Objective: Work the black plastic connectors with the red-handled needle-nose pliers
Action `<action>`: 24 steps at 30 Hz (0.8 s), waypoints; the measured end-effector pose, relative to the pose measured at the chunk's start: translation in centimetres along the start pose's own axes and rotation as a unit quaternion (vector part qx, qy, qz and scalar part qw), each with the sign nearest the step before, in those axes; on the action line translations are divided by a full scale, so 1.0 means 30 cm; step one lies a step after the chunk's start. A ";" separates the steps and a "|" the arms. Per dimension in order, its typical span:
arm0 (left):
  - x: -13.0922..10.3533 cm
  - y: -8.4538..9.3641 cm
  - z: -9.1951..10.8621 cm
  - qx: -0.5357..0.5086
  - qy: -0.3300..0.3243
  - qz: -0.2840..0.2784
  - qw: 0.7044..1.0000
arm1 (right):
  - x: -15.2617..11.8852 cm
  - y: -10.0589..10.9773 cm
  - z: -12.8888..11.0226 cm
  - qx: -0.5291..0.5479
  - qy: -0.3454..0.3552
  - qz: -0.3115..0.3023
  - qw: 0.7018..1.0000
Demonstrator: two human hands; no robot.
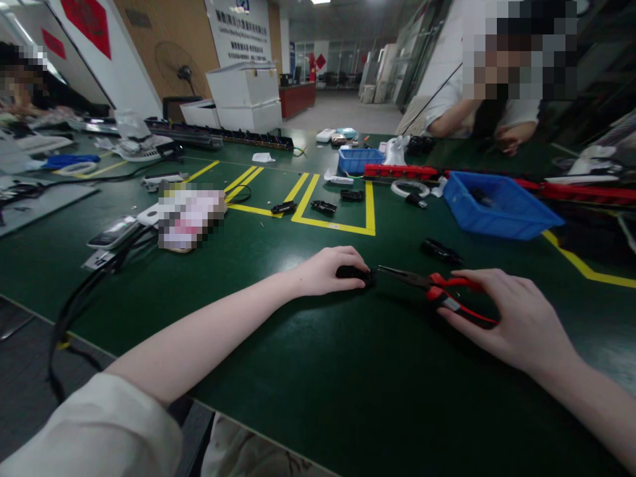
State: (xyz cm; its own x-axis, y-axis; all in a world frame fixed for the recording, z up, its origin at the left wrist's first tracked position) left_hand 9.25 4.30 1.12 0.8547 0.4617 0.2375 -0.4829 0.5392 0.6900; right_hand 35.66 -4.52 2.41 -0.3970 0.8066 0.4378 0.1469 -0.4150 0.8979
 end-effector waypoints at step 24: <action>-0.003 -0.024 0.052 0.051 -0.012 -0.025 0.998 | -0.005 -0.004 -0.029 0.004 0.032 -0.048 0.998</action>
State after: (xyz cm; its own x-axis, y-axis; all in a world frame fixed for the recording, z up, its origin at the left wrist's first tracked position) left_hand 9.81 2.78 1.66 0.8826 0.4174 0.2164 -0.4183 0.4870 0.7667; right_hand 34.92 -4.97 2.18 -0.4663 0.8145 0.3453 0.1124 -0.3326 0.9364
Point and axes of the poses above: each hand's wrist, its own x-axis towards the middle knuckle, its own y-axis out of the back of the hand, z = x × y, the point moved 5 cm from there along x, towards the middle knuckle, and after that the axes turned 5 degrees about -z, right-handed, at the moved point
